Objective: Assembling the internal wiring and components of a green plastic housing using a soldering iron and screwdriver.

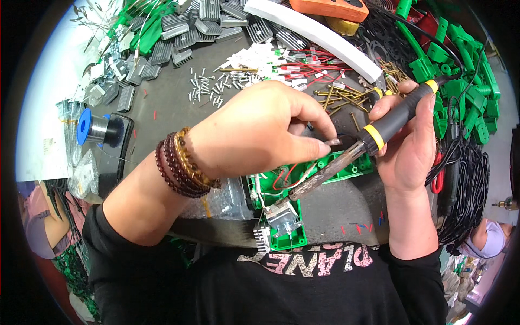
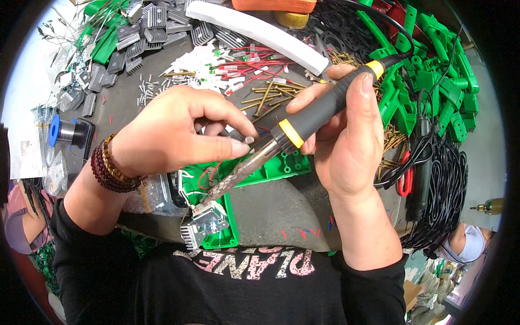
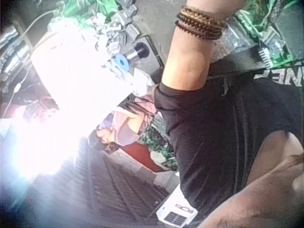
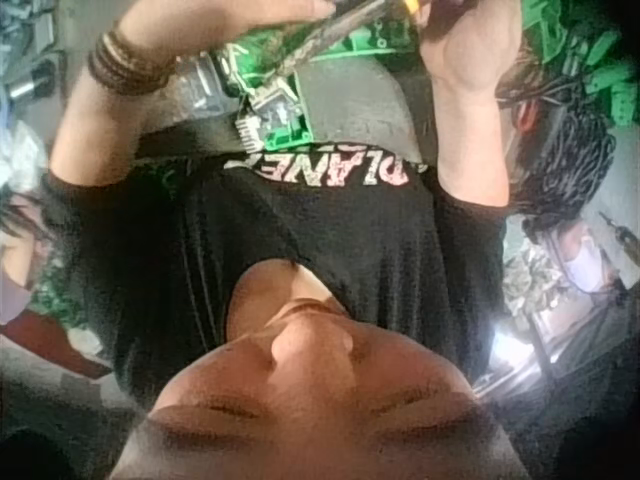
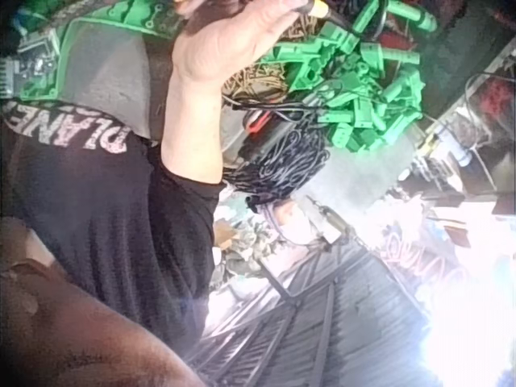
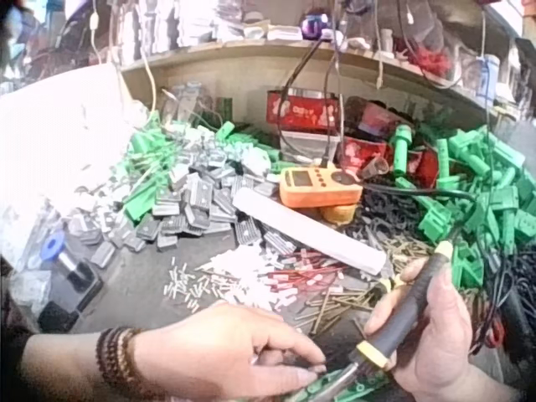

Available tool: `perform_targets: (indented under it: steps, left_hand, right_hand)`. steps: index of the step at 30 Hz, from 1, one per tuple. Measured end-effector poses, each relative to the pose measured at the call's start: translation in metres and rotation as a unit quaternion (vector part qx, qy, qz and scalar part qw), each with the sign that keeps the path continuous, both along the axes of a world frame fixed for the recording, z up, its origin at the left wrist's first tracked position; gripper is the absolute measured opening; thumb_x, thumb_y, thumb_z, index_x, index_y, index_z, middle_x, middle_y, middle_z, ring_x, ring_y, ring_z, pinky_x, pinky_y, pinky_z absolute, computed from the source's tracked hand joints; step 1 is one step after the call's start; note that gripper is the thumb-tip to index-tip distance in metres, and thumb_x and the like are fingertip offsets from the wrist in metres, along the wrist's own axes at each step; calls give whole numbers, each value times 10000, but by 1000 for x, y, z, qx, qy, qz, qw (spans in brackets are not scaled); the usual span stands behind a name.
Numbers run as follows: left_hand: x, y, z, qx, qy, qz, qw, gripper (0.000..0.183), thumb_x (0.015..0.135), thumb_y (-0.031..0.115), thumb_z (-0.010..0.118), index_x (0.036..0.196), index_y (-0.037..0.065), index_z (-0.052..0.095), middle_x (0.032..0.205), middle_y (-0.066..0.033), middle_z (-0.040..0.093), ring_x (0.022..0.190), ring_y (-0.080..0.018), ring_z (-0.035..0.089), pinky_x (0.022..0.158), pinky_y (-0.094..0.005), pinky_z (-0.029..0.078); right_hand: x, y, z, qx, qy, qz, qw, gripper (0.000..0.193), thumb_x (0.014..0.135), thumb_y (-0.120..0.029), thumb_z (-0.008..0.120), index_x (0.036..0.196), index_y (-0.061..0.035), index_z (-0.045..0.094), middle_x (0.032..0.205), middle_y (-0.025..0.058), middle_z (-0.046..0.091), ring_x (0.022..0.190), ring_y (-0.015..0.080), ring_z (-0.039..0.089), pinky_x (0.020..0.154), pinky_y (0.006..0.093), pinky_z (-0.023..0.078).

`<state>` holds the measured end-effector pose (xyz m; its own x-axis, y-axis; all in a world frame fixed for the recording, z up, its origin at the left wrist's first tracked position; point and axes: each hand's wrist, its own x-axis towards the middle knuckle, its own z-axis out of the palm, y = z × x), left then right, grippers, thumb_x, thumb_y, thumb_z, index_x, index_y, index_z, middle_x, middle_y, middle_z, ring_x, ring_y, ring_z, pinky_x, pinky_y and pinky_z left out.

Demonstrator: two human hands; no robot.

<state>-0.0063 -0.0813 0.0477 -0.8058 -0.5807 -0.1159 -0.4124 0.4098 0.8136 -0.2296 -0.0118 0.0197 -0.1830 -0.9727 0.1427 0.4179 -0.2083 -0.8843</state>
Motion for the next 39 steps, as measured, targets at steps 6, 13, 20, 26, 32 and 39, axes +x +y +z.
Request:
perform_targets:
  steps: [6, 13, 20, 26, 32, 39]
  left_hand:
    - [-2, 4, -19, 38, 184, 34, 982, 187, 906, 107, 723, 1061, 2, 742, 879, -30, 717, 823, -72, 642, 749, -242, 513]
    - [0, 6, -20, 143, 134, 32, 980, 204, 938, 122, 704, 1094, -6, 734, 966, -64, 746, 896, -97, 668, 815, -258, 531]
    - [1, 6, -23, 153, 134, 19, 979, 206, 951, 122, 688, 1102, -12, 725, 962, -51, 735, 895, -93, 658, 813, -259, 528]
    - [0, 0, -19, 22, 121, -18, 992, 199, 973, 132, 654, 1082, -22, 717, 947, -35, 717, 877, -93, 643, 810, -265, 524]
    - [2, -5, -13, 202, 69, 1, 977, 202, 958, 126, 665, 1060, -43, 713, 939, -50, 729, 859, -99, 660, 813, -264, 532]
    - [30, -5, 1, 258, 83, 90, 958, 174, 863, 1, 728, 1025, -58, 714, 944, -107, 739, 879, -129, 687, 805, -255, 545]
  right_hand:
    - [-1, 0, -1, -4, 4, 1, 1000, 427, 1087, -436, 346, 1210, -57, 498, 841, 193, 690, 502, 153, 553, 470, 257, 462]
    - [0, 0, 0, -1, 4, -2, 1000, 434, 1080, -448, 364, 1214, -58, 500, 830, 196, 691, 505, 152, 557, 468, 257, 462]
    - [1, 0, 0, 4, 9, -9, 1000, 437, 1081, -446, 365, 1210, -53, 505, 829, 195, 692, 499, 152, 556, 465, 257, 462]
    - [0, 1, 0, 1, 8, -11, 1000, 434, 1088, -436, 342, 1202, -51, 508, 837, 193, 691, 492, 150, 547, 462, 255, 458]
    - [3, -1, -2, -3, 16, -11, 1000, 434, 1092, -431, 328, 1203, -52, 508, 838, 194, 688, 486, 151, 535, 457, 255, 452]
    - [-3, 0, -2, -17, 2, 1, 1000, 421, 1096, -414, 318, 1217, -53, 499, 849, 200, 686, 487, 151, 538, 462, 257, 456]
